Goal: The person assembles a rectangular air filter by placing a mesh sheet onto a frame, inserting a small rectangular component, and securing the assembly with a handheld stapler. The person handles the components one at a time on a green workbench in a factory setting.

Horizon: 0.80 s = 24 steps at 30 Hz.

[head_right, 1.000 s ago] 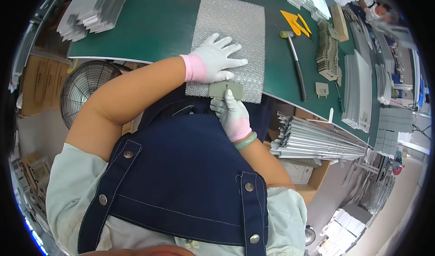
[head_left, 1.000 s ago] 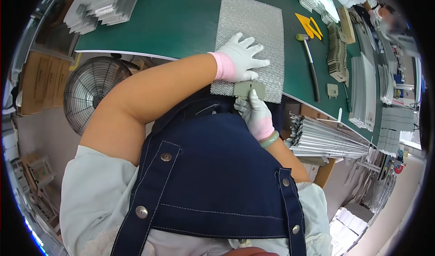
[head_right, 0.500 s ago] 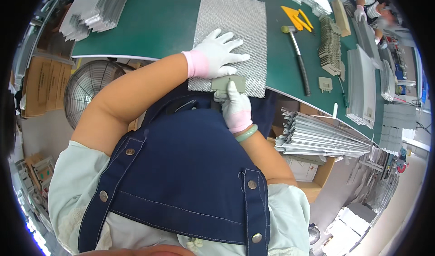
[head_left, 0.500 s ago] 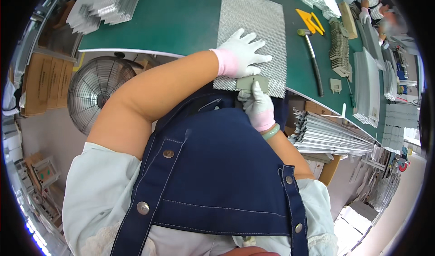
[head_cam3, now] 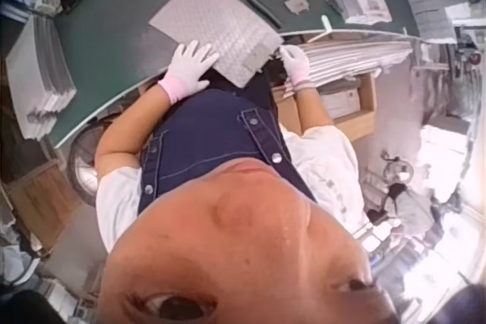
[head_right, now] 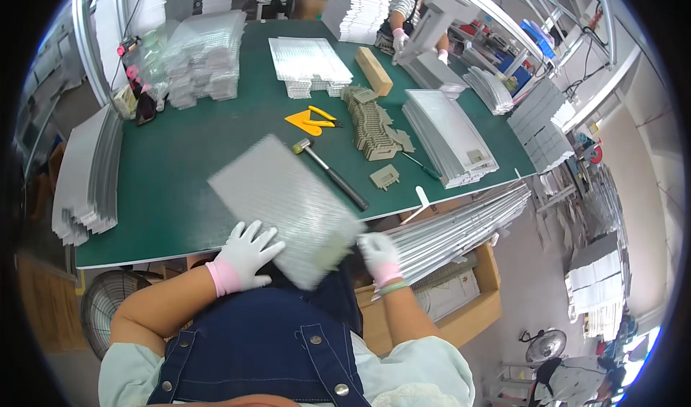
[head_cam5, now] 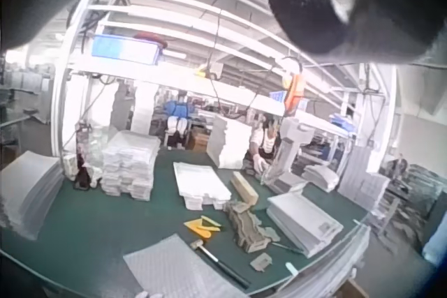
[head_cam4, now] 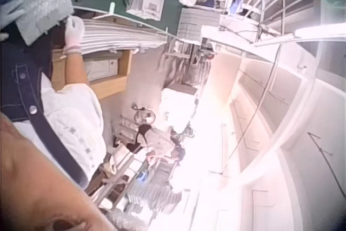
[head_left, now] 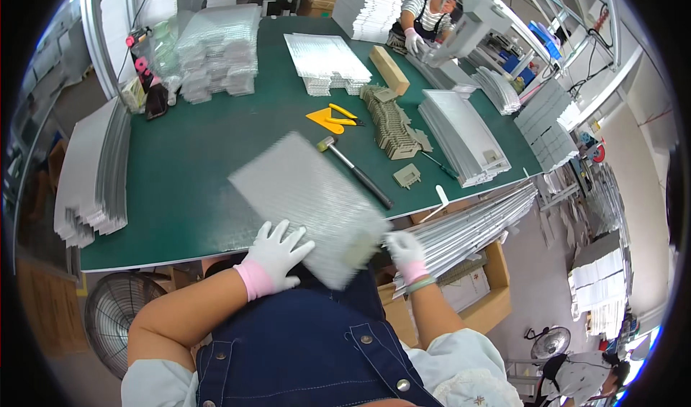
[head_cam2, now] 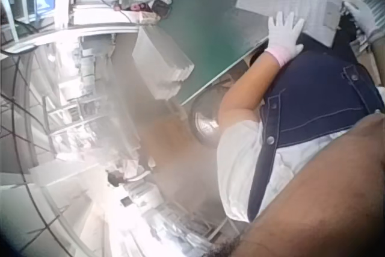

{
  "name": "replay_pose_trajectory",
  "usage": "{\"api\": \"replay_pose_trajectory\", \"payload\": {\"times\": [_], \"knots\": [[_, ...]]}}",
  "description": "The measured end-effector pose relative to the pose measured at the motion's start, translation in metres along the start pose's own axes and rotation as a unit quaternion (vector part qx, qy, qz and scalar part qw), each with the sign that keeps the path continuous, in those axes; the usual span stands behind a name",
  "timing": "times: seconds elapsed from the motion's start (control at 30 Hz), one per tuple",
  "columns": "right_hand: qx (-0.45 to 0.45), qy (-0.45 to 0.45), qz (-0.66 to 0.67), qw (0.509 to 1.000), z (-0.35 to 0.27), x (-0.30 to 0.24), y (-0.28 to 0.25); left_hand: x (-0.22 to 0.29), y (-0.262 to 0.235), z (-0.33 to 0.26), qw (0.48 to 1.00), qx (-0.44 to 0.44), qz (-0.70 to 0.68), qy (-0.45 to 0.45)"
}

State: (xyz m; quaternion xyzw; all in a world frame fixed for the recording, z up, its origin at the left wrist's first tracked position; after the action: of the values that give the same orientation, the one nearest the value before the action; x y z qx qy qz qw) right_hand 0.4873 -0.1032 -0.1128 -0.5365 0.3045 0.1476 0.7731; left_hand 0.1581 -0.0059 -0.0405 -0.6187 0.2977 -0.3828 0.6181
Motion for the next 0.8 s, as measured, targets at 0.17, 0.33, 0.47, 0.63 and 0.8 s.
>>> {"api": "replay_pose_trajectory", "payload": {"times": [0.17, 0.33, 0.47, 0.63, 0.8], "knots": [[0.185, 0.073, -0.005, 0.980, -0.020, 0.076, -0.043, -0.029, 0.006, 0.022, 0.997, 0.049, -0.023, 0.053], [0.104, 0.258, 0.306, 0.910, -0.015, 0.051, 0.019, -0.020, -0.003, 0.029, 0.998, 0.024, -0.025, 0.050], [0.044, 0.316, 0.657, 0.683, -0.016, 0.000, 0.018, -0.010, -0.005, 0.022, 0.999, 0.028, -0.019, 0.021], [0.068, 0.292, 0.645, 0.703, -0.015, -0.039, 0.021, -0.006, -0.022, 0.009, 0.987, 0.150, 0.000, -0.050], [-0.022, 0.249, 0.762, 0.597, -0.012, -0.125, 0.079, -0.052, -0.041, -0.016, 0.946, 0.234, -0.115, -0.191]]}}
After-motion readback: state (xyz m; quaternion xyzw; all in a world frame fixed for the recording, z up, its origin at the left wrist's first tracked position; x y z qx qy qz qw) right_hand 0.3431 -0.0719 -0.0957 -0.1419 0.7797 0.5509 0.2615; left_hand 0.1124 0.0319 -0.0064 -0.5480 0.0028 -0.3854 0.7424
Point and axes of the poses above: each hand's wrist, its own z-axis towards the middle knuckle, its own y-axis out of the palm, x = y × z, the point moved 4 cm from there along z, towards the middle knuckle, and after that the axes turned 6 degrees about -y, right-handed, at the moved point
